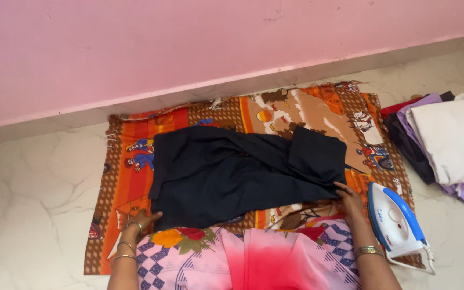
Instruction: The person irons a pair of dark trousers on a patterned mat laid on the floor. They unfold the trousers, smooth them, and use an electric iron to press both legs and the waist area. The person folds the trousers neatly after ironing.
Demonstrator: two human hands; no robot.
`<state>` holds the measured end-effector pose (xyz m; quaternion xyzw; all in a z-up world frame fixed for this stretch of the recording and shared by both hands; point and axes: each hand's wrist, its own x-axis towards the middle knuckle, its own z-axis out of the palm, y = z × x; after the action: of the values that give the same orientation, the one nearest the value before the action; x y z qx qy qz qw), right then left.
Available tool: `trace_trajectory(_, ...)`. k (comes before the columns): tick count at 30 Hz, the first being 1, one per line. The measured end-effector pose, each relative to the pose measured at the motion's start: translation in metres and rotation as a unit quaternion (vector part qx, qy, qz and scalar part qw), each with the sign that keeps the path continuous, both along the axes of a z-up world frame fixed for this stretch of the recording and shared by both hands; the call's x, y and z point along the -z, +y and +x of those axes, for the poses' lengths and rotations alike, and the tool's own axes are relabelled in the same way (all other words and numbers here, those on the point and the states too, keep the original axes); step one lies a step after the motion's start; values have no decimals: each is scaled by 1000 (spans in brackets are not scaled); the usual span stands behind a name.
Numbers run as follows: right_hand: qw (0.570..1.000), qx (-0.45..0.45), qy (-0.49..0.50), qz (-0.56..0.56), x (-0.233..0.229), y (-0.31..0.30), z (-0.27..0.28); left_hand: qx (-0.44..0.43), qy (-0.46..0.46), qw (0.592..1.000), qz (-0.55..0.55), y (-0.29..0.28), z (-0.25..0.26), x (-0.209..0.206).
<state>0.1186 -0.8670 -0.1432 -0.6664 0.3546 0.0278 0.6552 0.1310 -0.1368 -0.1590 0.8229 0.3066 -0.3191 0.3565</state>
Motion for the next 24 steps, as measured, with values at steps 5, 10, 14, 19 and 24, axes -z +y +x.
trace_trajectory(5,997,-13,41,59,-4,9,17,49,56,997,-27,0,21,3)
trace_trajectory(10,986,40,3,160,0,10,54,-67,-43,988,-133,-20,51,3)
trace_trajectory(14,999,20,-13,31,-29,-3,143,-207,-117,942,-238,-40,158,-39)
trace_trajectory(19,970,-1,-240,-47,-146,-39,239,9,-616,787,9,-24,292,-169)
trace_trajectory(24,888,19,-439,-140,-222,-45,191,-176,-662,721,-99,24,240,-240)
